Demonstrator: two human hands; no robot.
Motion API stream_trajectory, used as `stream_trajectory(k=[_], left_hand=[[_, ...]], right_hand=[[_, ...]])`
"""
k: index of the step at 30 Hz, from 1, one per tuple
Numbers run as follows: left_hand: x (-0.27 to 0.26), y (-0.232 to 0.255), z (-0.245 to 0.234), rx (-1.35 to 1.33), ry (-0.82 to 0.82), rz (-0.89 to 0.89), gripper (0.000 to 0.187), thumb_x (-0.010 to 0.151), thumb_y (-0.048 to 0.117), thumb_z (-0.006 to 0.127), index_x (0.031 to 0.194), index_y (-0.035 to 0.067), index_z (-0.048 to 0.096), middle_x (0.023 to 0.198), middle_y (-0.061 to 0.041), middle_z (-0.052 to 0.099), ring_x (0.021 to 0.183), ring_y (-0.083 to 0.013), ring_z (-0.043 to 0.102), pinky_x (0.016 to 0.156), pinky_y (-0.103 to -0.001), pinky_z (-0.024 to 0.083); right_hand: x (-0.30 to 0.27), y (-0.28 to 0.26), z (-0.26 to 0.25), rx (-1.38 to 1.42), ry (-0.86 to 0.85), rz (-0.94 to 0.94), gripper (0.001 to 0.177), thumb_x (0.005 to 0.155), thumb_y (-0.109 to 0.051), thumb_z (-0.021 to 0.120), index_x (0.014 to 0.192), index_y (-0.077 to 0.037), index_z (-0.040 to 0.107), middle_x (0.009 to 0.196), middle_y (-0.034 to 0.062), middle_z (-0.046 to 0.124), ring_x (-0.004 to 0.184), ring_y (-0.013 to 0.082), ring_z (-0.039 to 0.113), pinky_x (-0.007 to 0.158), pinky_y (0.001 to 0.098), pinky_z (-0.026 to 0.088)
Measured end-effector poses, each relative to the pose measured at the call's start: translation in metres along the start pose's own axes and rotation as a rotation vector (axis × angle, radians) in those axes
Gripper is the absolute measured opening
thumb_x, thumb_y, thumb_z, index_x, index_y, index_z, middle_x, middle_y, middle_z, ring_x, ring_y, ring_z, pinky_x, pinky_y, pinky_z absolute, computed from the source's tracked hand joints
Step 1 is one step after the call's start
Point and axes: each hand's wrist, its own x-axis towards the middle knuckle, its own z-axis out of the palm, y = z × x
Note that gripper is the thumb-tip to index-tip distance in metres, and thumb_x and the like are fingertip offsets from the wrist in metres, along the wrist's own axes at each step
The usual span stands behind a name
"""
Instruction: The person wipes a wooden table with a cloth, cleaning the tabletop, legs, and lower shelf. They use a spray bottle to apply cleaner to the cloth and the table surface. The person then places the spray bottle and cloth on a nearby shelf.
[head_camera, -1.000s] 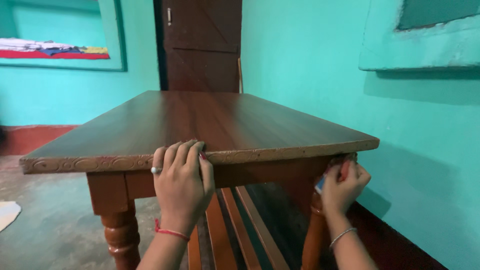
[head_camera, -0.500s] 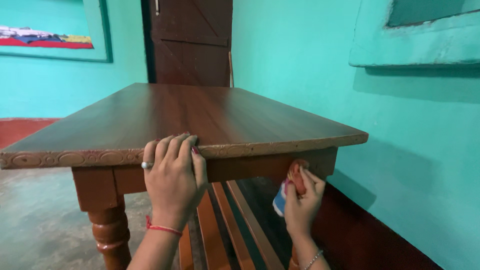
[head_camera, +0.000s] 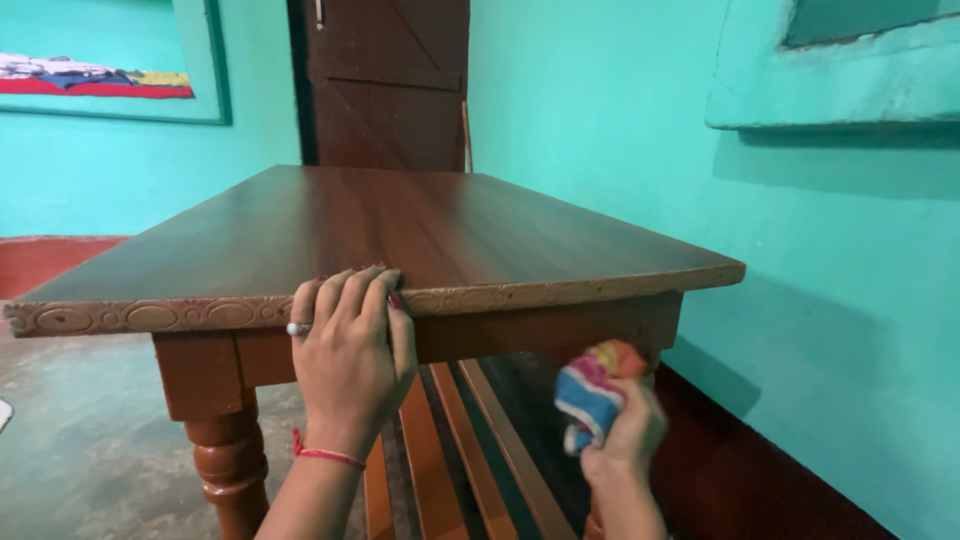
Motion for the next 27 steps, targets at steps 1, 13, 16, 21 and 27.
stream_trajectory(k=[1,13,16,21,27], left_hand=[[0.0,0.0,-0.001,0.002,-0.001,0.0,0.027,0.095,0.017,0.057,0.113,0.006,0.073,0.119,-0.007,0.072,0.119,-0.0253,0.062,0.106,-0.042,0.041],[-0.001,0.007,0.008,-0.03,0.058,-0.048,0.024,0.094,0.015,0.056,0.11,0.005,0.072,0.119,-0.008,0.071,0.118,-0.0271,0.062,0.105,-0.042,0.041],[-0.001,0.008,0.008,-0.052,0.046,-0.075,0.024,0.094,0.015,0.055,0.109,0.006,0.072,0.118,-0.008,0.071,0.118,-0.0274,0.061,0.104,-0.042,0.041],[0.001,0.005,0.004,-0.011,0.035,-0.018,0.024,0.095,0.015,0.056,0.11,0.006,0.072,0.119,-0.008,0.071,0.118,-0.0266,0.061,0.108,-0.043,0.04],[0.001,0.001,0.0,-0.04,-0.004,-0.001,0.027,0.094,0.015,0.056,0.113,0.004,0.071,0.119,-0.011,0.071,0.119,-0.0275,0.061,0.107,-0.042,0.039]], right_hand=[[-0.002,-0.007,-0.001,-0.04,0.051,-0.123,0.027,0.098,-0.014,0.053,0.122,-0.004,0.061,0.109,0.0141,0.068,0.089,0.024,0.073,0.073,0.0386,0.064],[0.038,0.003,0.025,-0.825,0.023,-0.864,0.065,0.086,-0.009,0.07,0.145,0.004,0.047,0.14,0.0157,0.033,0.13,0.0319,0.042,0.105,0.0458,0.045],[0.017,0.016,0.029,-0.841,-0.061,-0.877,0.059,0.086,-0.005,0.068,0.142,0.003,0.053,0.141,0.0128,0.035,0.13,0.0293,0.046,0.107,0.0426,0.049],[0.001,0.001,0.017,-0.819,-0.318,-0.788,0.05,0.085,-0.008,0.07,0.134,-0.001,0.06,0.137,0.0117,0.045,0.12,0.0258,0.056,0.097,0.0421,0.057],[0.048,-0.046,0.0,-0.39,-0.071,-0.594,0.024,0.097,-0.009,0.063,0.12,-0.006,0.063,0.129,0.0143,0.061,0.112,0.0255,0.068,0.091,0.04,0.063]])
